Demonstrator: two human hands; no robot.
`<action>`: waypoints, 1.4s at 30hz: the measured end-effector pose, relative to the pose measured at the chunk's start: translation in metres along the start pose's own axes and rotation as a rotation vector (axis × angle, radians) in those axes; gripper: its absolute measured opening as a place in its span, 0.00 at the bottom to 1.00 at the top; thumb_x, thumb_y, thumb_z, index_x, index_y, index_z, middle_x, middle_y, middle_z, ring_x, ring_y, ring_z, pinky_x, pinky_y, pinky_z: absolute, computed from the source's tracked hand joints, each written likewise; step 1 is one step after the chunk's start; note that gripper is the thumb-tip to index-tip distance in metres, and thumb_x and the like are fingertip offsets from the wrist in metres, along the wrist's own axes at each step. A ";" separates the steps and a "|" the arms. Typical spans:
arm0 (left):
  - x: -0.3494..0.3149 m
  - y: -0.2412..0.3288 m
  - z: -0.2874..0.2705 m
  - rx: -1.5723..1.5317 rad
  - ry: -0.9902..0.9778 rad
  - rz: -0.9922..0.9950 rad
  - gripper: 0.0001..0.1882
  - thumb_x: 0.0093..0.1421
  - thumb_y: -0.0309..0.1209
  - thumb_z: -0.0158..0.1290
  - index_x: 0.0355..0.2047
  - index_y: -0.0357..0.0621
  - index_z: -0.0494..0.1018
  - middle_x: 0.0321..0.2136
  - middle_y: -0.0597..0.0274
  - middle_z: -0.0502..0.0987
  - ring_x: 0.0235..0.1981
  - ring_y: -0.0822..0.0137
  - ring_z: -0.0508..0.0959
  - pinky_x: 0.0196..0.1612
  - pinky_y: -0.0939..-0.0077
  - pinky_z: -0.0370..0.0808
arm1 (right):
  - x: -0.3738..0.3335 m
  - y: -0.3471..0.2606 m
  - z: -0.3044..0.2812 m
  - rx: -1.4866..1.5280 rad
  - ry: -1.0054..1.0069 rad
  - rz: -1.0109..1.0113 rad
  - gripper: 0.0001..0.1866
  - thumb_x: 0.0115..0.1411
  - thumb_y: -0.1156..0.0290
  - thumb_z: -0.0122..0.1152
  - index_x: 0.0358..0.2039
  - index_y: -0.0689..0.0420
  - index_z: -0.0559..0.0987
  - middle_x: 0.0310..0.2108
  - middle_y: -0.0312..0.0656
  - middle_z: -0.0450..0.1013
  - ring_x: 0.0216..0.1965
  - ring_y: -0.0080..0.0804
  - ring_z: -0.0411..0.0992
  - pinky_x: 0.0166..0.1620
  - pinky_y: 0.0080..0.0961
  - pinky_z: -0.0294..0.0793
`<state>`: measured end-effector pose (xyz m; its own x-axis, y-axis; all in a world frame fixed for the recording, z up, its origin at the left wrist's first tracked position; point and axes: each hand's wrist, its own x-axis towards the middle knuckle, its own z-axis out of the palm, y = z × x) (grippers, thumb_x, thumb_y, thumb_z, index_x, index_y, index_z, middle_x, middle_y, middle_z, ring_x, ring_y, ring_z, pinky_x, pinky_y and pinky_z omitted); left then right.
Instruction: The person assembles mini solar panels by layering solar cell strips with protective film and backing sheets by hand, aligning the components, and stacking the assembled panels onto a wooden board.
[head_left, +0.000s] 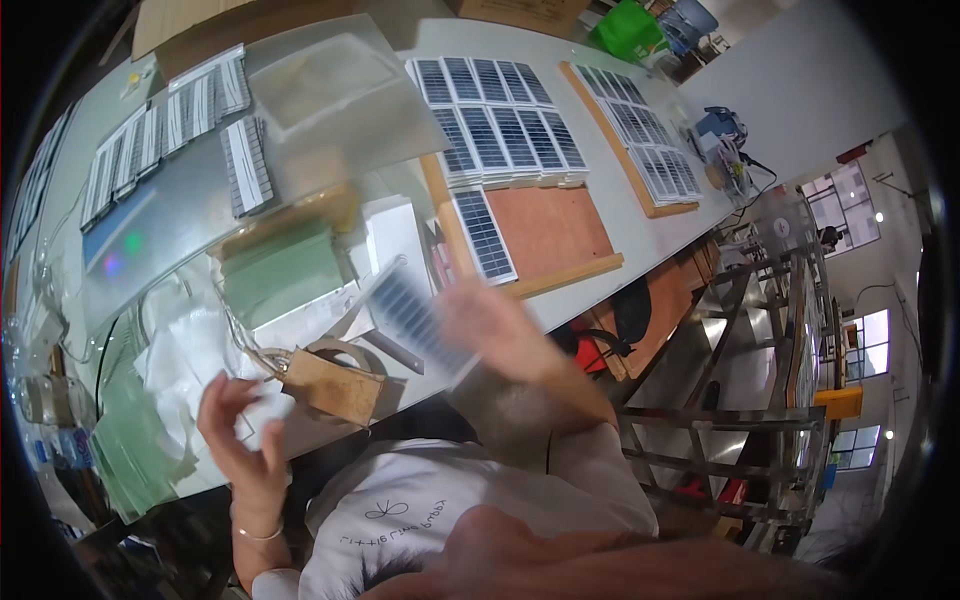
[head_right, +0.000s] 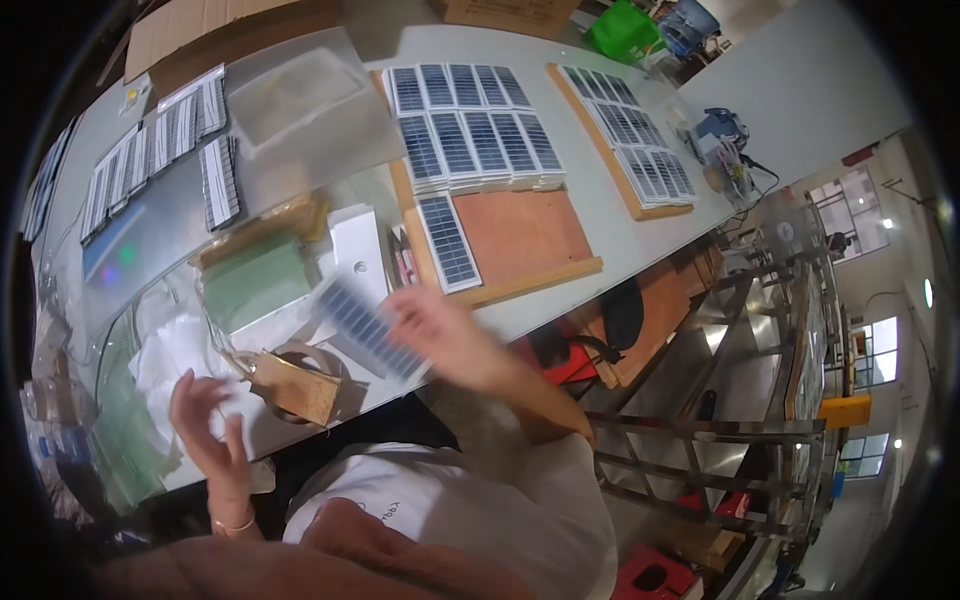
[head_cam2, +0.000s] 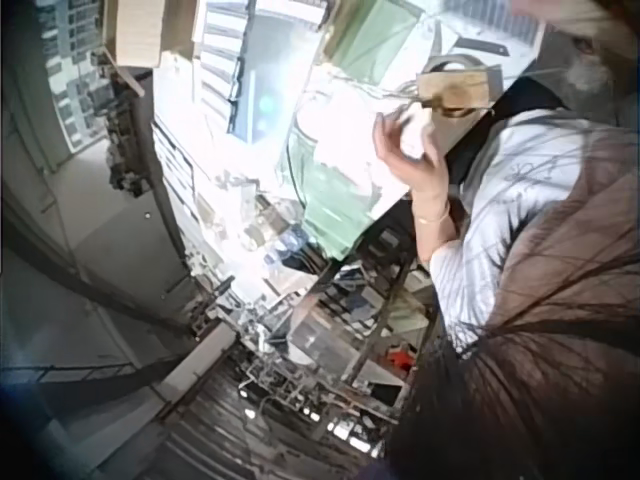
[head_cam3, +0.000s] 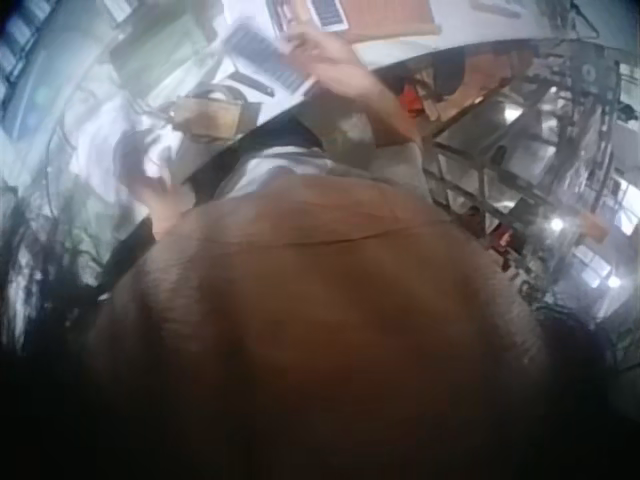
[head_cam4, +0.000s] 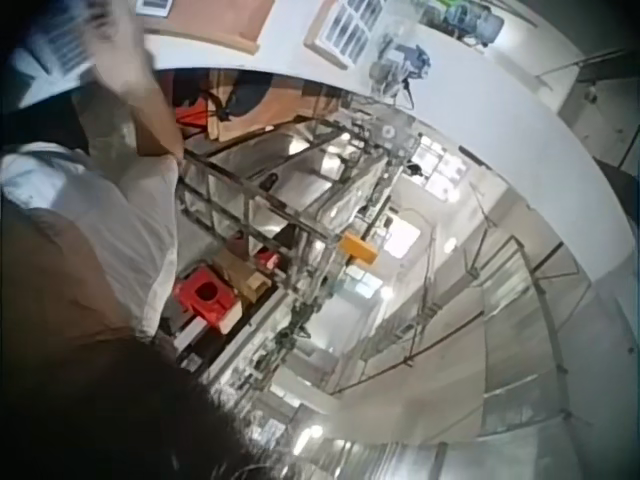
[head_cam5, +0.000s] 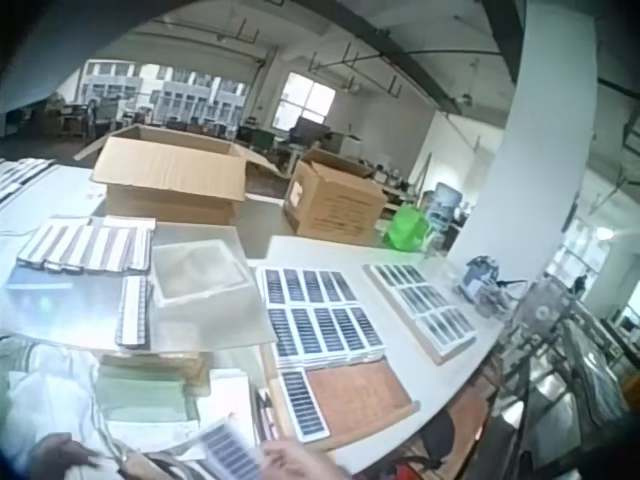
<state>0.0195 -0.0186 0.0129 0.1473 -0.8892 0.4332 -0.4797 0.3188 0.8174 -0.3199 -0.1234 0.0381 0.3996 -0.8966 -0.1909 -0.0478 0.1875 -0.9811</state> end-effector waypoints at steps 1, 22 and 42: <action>0.014 -0.008 -0.010 0.378 0.016 0.100 0.32 0.58 0.29 0.65 0.61 0.38 0.67 0.51 0.47 0.74 0.48 0.51 0.77 0.55 0.61 0.73 | 0.006 -0.002 -0.025 -0.204 0.199 -0.158 0.18 0.66 0.76 0.64 0.56 0.60 0.74 0.43 0.37 0.74 0.42 0.23 0.75 0.47 0.25 0.79; -0.013 -0.004 -0.015 0.599 -0.182 0.112 0.12 0.53 0.20 0.60 0.38 0.42 0.75 0.31 0.56 0.74 0.37 0.54 0.76 0.37 0.63 0.75 | 0.091 -0.041 0.061 -1.039 0.096 -0.787 0.19 0.59 0.71 0.67 0.50 0.61 0.79 0.44 0.50 0.74 0.45 0.47 0.74 0.48 0.38 0.74; 0.002 0.006 -0.034 0.004 0.137 -0.136 0.07 0.65 0.16 0.53 0.40 0.35 0.78 0.40 0.56 0.76 0.35 0.69 0.79 0.26 0.82 0.81 | 0.086 -0.043 0.089 -0.318 -0.605 -0.202 0.19 0.65 0.77 0.60 0.55 0.56 0.71 0.44 0.42 0.67 0.45 0.30 0.72 0.47 0.26 0.76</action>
<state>0.0459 -0.0075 0.0316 0.3271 -0.8708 0.3671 -0.4511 0.1975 0.8704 -0.2017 -0.1724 0.0664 0.8623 -0.5044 -0.0435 -0.1470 -0.1673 -0.9749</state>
